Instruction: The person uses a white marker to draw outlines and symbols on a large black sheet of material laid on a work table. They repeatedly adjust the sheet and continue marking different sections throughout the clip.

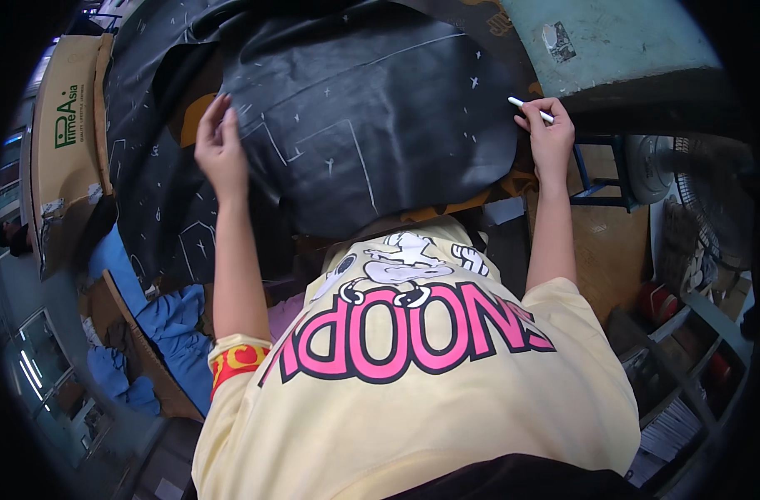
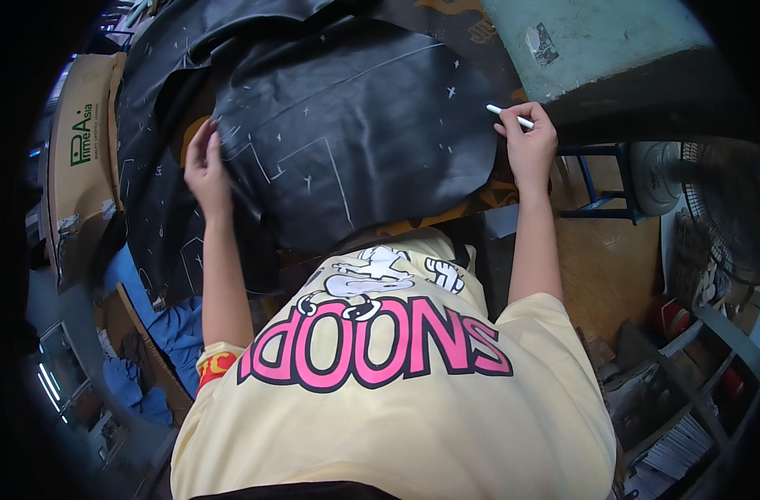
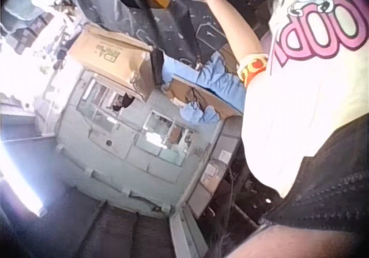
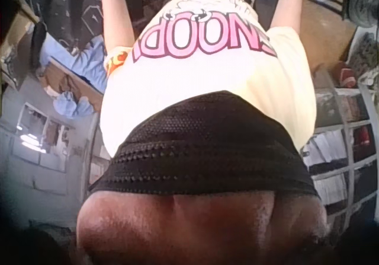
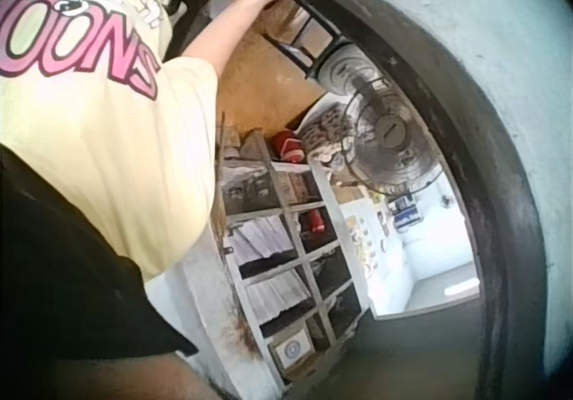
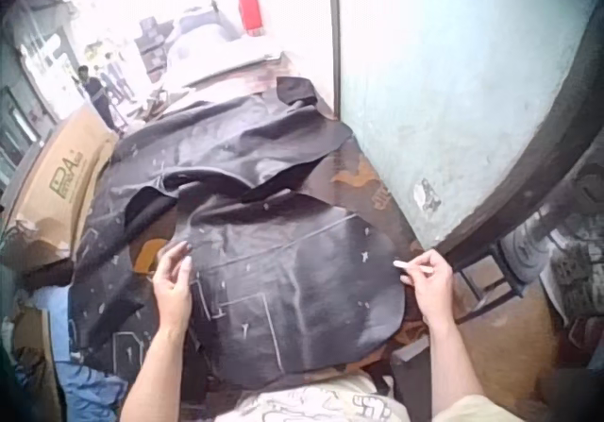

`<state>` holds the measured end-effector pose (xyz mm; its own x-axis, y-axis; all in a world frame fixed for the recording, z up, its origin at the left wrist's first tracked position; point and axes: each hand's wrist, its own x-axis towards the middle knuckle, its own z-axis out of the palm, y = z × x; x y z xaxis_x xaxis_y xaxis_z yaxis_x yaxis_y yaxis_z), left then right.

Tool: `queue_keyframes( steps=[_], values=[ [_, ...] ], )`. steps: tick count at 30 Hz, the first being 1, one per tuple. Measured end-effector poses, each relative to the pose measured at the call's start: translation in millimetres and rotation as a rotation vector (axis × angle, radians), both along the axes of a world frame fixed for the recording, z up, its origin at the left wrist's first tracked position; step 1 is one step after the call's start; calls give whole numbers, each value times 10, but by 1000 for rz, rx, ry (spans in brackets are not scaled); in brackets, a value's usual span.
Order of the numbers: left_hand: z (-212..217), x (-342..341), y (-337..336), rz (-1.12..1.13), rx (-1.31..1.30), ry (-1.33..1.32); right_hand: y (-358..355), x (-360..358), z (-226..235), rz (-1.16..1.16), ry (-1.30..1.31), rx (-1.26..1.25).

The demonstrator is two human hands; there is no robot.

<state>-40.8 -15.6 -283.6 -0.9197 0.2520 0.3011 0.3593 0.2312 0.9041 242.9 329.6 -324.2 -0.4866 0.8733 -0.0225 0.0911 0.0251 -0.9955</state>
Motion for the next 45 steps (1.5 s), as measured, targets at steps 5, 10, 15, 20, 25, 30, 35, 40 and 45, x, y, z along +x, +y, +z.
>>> queue_keyframes(
  steps=[5, 10, 15, 20, 25, 30, 35, 40, 45],
  values=[
    [-26, -172, -1289, 348, 19, 106, 16, -86, 60, 15, -219, 284],
    [-434, -174, -2107, 543, -179, 128, 7, -91, 58, 3, -167, 242],
    [-558, -45, -1984, 600, -805, 348, 43, -49, -22, -42, 7, -22],
    [-583, -78, -1976, 615, -876, 328, 25, -37, -17, -42, 55, 0],
    [-591, -106, -1993, 576, -935, 344, 20, -57, 45, 15, -112, 237],
    [-636, -189, -2097, 547, -1004, 362, -23, -55, 150, 77, -252, 361],
    [-675, -228, -2104, 558, -1008, 349, 13, -70, 108, 101, -281, 507],
    [-704, -174, -2036, 607, -979, 335, 34, -41, 133, 117, -333, 451],
    [-685, -118, -2060, 640, -937, 349, 184, -40, -28, 96, 73, -59]
  ],
)
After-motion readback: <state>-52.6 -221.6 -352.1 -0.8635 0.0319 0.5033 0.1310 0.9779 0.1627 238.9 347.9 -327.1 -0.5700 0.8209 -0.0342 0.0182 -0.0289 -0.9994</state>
